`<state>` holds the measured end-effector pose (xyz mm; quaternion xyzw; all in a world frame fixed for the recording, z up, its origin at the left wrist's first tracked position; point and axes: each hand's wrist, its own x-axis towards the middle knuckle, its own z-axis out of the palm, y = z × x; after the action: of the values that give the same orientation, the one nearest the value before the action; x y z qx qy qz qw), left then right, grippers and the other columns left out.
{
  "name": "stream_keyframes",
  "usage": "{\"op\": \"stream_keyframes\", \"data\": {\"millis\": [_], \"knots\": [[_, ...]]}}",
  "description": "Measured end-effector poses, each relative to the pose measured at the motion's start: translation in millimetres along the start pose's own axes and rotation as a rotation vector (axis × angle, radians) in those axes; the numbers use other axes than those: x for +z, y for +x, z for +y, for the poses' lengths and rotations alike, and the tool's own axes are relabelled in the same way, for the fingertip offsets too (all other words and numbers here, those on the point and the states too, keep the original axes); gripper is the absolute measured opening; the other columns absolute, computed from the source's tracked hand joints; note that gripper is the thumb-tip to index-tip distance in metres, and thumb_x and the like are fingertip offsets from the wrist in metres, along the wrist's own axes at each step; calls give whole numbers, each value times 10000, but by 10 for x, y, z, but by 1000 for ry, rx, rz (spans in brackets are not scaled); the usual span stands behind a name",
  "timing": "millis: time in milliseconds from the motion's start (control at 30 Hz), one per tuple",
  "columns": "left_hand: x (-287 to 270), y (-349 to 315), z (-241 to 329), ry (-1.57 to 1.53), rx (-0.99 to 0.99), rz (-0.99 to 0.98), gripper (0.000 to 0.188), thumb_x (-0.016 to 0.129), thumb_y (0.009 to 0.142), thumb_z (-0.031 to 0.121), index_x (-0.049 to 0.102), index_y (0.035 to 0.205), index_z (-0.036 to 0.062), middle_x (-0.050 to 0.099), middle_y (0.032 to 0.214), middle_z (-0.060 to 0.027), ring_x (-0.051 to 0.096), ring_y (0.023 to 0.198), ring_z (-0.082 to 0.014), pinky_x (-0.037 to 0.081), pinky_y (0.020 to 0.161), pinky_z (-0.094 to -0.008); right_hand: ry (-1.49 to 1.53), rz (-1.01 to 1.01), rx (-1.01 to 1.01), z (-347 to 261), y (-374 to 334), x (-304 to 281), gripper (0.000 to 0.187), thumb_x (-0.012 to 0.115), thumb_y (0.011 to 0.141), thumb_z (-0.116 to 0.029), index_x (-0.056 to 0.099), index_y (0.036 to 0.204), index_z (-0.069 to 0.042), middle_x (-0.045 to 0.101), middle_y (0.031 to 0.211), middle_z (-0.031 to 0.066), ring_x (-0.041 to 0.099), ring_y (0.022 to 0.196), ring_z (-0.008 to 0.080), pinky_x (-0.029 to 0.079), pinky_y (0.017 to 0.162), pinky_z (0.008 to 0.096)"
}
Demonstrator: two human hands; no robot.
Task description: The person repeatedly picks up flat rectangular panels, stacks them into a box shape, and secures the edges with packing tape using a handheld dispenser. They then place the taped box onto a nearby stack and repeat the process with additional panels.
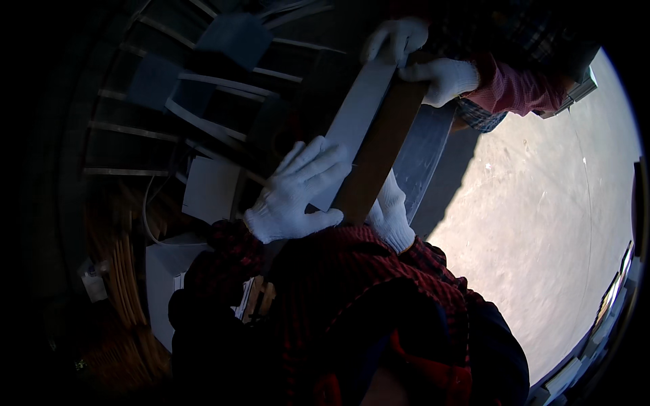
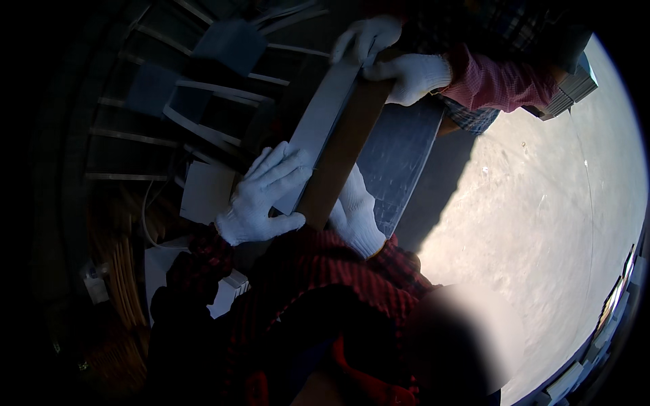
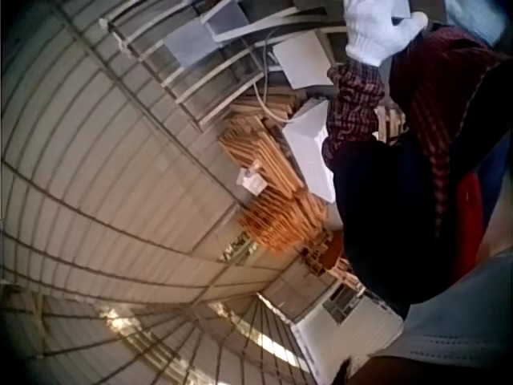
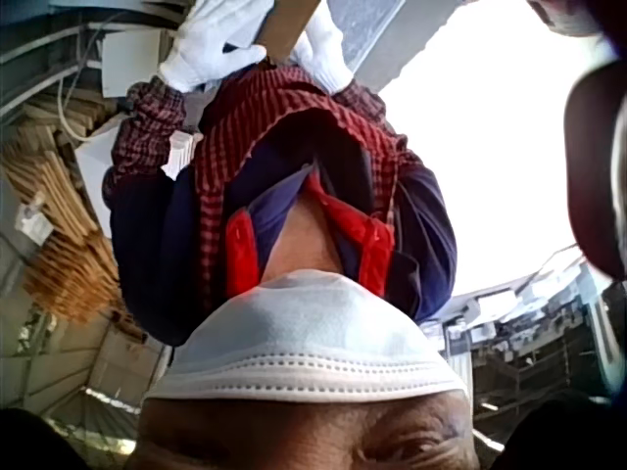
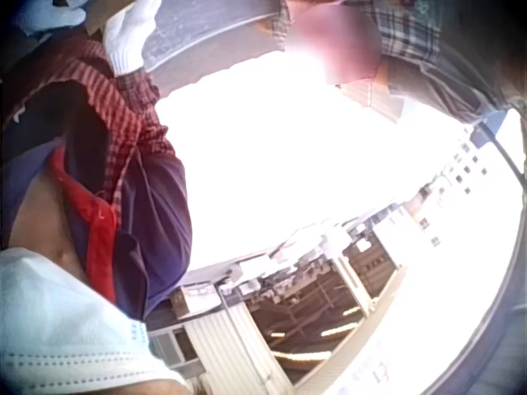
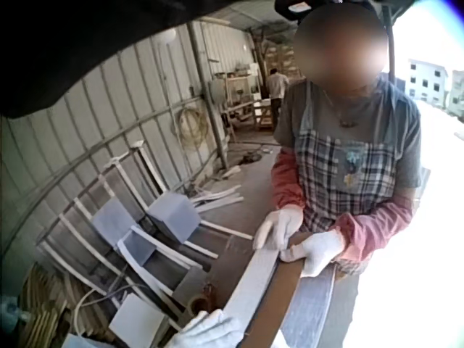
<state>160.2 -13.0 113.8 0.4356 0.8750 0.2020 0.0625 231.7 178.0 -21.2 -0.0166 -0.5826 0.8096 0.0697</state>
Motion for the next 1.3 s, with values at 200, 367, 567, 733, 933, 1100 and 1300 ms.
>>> {"op": "stream_keyframes", "data": {"millis": [200, 367, 567, 733, 933, 1100, 1300], "knots": [[-128, 652, -468, -24, 339, -25, 170, 695, 859, 195, 745, 999, 113, 630, 1288, -108, 578, 1155, -267, 443, 1001, -417, 754, 434, 542, -608, 311, 339, 455, 470, 1032, -156, 372, 1459, -36, 453, 1420, 123, 483, 1282, 246, 402, 1095, 330], [412, 1115, -420, -530, -496, 16, 828, 624, 919, 132, 118, 1574, 136, 319, 1567, -190, 450, 1356, -387, 436, 1073, -440, -435, -17, -314, -441, 337, 158, 753, 540, 962, -223, 159, 1518, 112, 173, 1572, 321, 182, 1481, 443, 209, 1199, 447], [395, 1187, -182, -760, -564, -16, 651, 448, 1037, 229, 113, 1592, 167, 393, 1481, -216, 457, 1342, -296, 400, 1106, -390, -544, 161, -318, -326, 372, 404, 799, 512, 974, -340, 127, 1546, 65, 25, 1587, 375, 18, 1470, 564, 92, 1180, 607], [473, 1193, -263, -1080, -594, 49, 655, 502, 1033, 236, 163, 1583, 130, 400, 1488, -173, 451, 1351, -251, 397, 1117, -375, -665, 159, -228, -460, 421, 473, 865, 608, 907, -326, 163, 1527, 82, 56, 1576, 384, 60, 1434, 622, 143, 1149, 662], [475, 1319, -478, -690, -358, 51, 535, 389, 1078, 281, 264, 1554, 72, 399, 1507, -126, 422, 1375, -231, 382, 1140, -349, -948, 87, -65, -684, 609, 531, 765, 531, 958, -459, 319, 1485, 53, 175, 1568, 333, 55, 1401, 672, 160, 1124, 706], [640, 1349, -687, -1635, -553, 139, 488, 309, 1095, 321, 360, 1505, 62, 437, 1463, -114, 467, 1326, -226, 413, 1109, -357, -1183, 68, 33, -759, 768, 609, 730, 580, 941, -429, 369, 1474, 24, 233, 1562, 302, 102, 1392, 672, 219, 1117, 694], [653, 1227, -822, -1791, -458, -21, 436, 389, 1071, 278, 402, 1450, 63, 512, 1366, -113, 523, 1259, -230, 443, 1062, -355, -1305, 279, -8, -848, 646, 1023, 739, 703, 851, -313, 401, 1448, -1, 332, 1495, 234, 242, 1388, 574, 282, 1118, 632]]}}
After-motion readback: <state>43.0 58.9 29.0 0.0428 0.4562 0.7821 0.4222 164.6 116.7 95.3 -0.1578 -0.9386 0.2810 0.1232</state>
